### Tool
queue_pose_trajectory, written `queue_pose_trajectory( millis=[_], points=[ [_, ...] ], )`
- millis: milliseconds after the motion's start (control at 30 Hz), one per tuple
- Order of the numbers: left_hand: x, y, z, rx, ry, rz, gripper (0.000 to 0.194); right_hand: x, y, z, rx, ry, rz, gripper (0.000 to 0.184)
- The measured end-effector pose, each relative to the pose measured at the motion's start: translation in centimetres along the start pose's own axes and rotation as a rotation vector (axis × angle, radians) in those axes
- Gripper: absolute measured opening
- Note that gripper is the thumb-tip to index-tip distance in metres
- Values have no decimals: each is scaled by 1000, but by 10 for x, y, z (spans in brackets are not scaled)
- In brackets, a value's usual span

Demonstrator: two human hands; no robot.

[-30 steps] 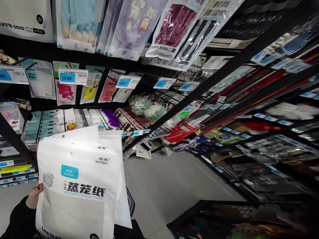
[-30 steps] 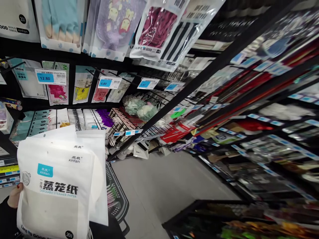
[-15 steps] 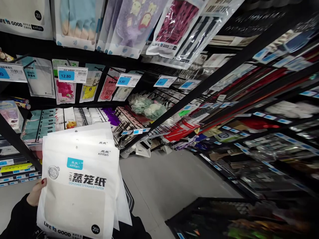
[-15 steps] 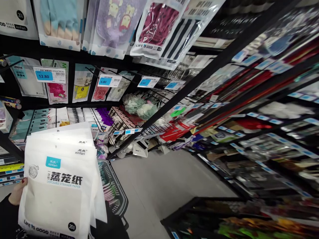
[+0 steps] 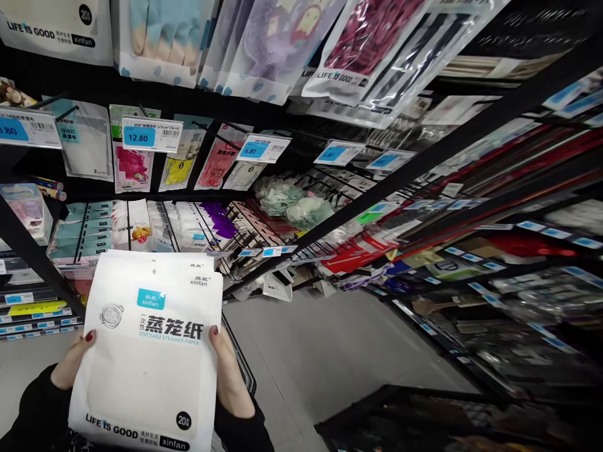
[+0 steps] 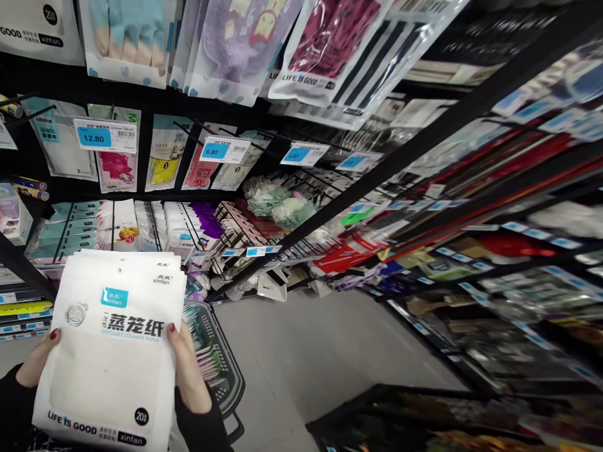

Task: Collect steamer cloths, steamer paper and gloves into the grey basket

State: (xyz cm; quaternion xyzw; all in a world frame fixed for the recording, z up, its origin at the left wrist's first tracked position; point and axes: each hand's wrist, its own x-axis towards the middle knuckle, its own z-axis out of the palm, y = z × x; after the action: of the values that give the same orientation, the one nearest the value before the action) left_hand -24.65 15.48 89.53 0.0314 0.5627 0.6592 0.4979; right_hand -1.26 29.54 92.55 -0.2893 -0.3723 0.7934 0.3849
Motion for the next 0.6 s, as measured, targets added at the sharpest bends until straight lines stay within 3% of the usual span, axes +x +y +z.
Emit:
queue_pose_trajectory(
  millis=[133, 333, 600],
  points=[
    [-6, 7, 10, 84, 4, -63, 73, -12, -1, 1, -136, 90, -15, 51],
    [-7, 10, 14, 65, 9, -50, 55, -12, -10, -6, -361, 264, -3, 46],
    [-1, 1, 11, -40, 25, -48, 68, -17, 7, -12, -618, 480, -203, 49]
  ],
)
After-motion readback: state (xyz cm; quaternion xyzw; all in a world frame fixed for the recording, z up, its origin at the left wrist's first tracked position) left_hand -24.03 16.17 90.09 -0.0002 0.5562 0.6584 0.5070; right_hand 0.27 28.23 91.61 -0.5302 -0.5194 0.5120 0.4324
